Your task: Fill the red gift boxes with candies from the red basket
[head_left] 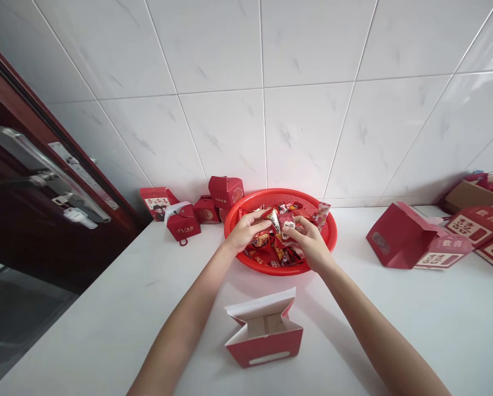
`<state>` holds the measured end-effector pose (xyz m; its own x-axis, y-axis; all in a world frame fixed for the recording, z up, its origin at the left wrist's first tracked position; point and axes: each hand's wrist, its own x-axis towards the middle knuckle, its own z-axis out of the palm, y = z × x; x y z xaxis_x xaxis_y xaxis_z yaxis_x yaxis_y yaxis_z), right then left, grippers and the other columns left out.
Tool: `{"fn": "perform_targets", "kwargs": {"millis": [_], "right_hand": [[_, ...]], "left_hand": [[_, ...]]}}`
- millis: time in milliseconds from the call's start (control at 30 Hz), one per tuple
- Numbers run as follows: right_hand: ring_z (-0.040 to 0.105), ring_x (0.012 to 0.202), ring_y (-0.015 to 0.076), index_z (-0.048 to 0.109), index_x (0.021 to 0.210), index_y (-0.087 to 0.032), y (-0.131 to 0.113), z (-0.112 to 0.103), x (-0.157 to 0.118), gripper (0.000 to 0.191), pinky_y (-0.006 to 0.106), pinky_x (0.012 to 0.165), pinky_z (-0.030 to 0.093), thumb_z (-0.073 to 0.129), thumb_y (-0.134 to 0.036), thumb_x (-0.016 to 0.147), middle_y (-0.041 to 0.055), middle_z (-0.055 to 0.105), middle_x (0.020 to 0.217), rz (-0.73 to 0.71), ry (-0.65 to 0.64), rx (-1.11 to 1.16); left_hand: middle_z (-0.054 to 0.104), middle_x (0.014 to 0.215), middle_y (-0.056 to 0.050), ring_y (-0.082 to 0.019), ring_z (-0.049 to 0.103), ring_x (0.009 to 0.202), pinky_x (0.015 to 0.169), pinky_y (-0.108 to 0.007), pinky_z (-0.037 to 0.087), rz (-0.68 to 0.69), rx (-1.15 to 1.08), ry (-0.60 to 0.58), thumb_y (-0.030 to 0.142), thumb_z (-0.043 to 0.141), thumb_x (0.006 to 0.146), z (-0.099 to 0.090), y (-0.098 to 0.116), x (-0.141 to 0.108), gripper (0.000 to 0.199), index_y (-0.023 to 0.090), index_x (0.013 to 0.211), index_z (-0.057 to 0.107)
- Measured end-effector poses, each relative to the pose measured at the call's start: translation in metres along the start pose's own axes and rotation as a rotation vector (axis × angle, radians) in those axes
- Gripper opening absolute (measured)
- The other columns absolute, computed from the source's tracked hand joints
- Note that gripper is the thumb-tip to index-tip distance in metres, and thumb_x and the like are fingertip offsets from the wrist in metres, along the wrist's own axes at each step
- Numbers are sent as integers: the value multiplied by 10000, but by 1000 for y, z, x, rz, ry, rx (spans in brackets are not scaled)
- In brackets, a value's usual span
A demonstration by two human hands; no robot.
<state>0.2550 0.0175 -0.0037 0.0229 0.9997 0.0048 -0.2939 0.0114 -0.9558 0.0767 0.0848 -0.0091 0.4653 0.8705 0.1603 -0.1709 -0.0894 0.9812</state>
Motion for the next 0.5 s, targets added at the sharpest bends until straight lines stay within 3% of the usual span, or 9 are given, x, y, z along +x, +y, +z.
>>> {"fn": "perform_targets", "kwargs": {"millis": [100, 200, 300, 367, 433, 500], "right_hand": [[661, 744, 187, 623, 850, -222, 0, -1, 0, 466, 331, 695, 558, 901, -501, 601, 0, 710, 793, -52, 4, 14], [650, 790, 193, 629, 819, -221, 0, -1, -2, 428, 313, 680, 534, 887, -503, 627, 11, 710, 835, -124, 61, 6], [622, 749, 188, 590, 785, -232, -2, 0, -6, 428, 270, 563, 459, 881, -508, 633, -5, 673, 797, -105, 116, -17], [608, 733, 186, 577, 784, -236, -3, 1, -7, 440, 261, 537, 430, 881, -512, 626, -8, 657, 786, -92, 124, -26], [603, 736, 186, 584, 793, -235, -4, 1, -7, 438, 270, 561, 442, 879, -512, 625, -5, 657, 787, -96, 116, -25], [605, 751, 186, 595, 800, -233, -3, 1, -6, 434, 288, 615, 470, 881, -507, 622, -1, 671, 803, -113, 102, -16]], "left_hand": [[760, 1102, -79, -258, 693, 1055, 986, -391, 510, 10, 131, 16, 467, 802, 773, -5, 0, 3, 539, 182, 1223, 723], [773, 978, -69, -233, 705, 897, 857, -350, 538, -27, 411, -22, 533, 707, 816, -19, 2, 6, 427, 177, 1045, 765], [686, 588, -8, -183, 617, 577, 647, -294, 496, -123, 614, -111, 420, 833, 652, -37, 0, 6, 239, 211, 618, 722], [535, 404, 34, -142, 491, 427, 547, -275, 429, -185, 726, -168, 309, 892, 511, -45, -8, 9, 320, 228, 428, 594], [472, 364, 40, -138, 454, 397, 522, -273, 402, -219, 808, -188, 278, 913, 430, -47, -21, 13, 419, 234, 365, 502], [544, 430, 7, -180, 541, 472, 568, -282, 433, -229, 856, -183, 306, 933, 397, -42, -36, 19, 450, 241, 384, 489]]}}
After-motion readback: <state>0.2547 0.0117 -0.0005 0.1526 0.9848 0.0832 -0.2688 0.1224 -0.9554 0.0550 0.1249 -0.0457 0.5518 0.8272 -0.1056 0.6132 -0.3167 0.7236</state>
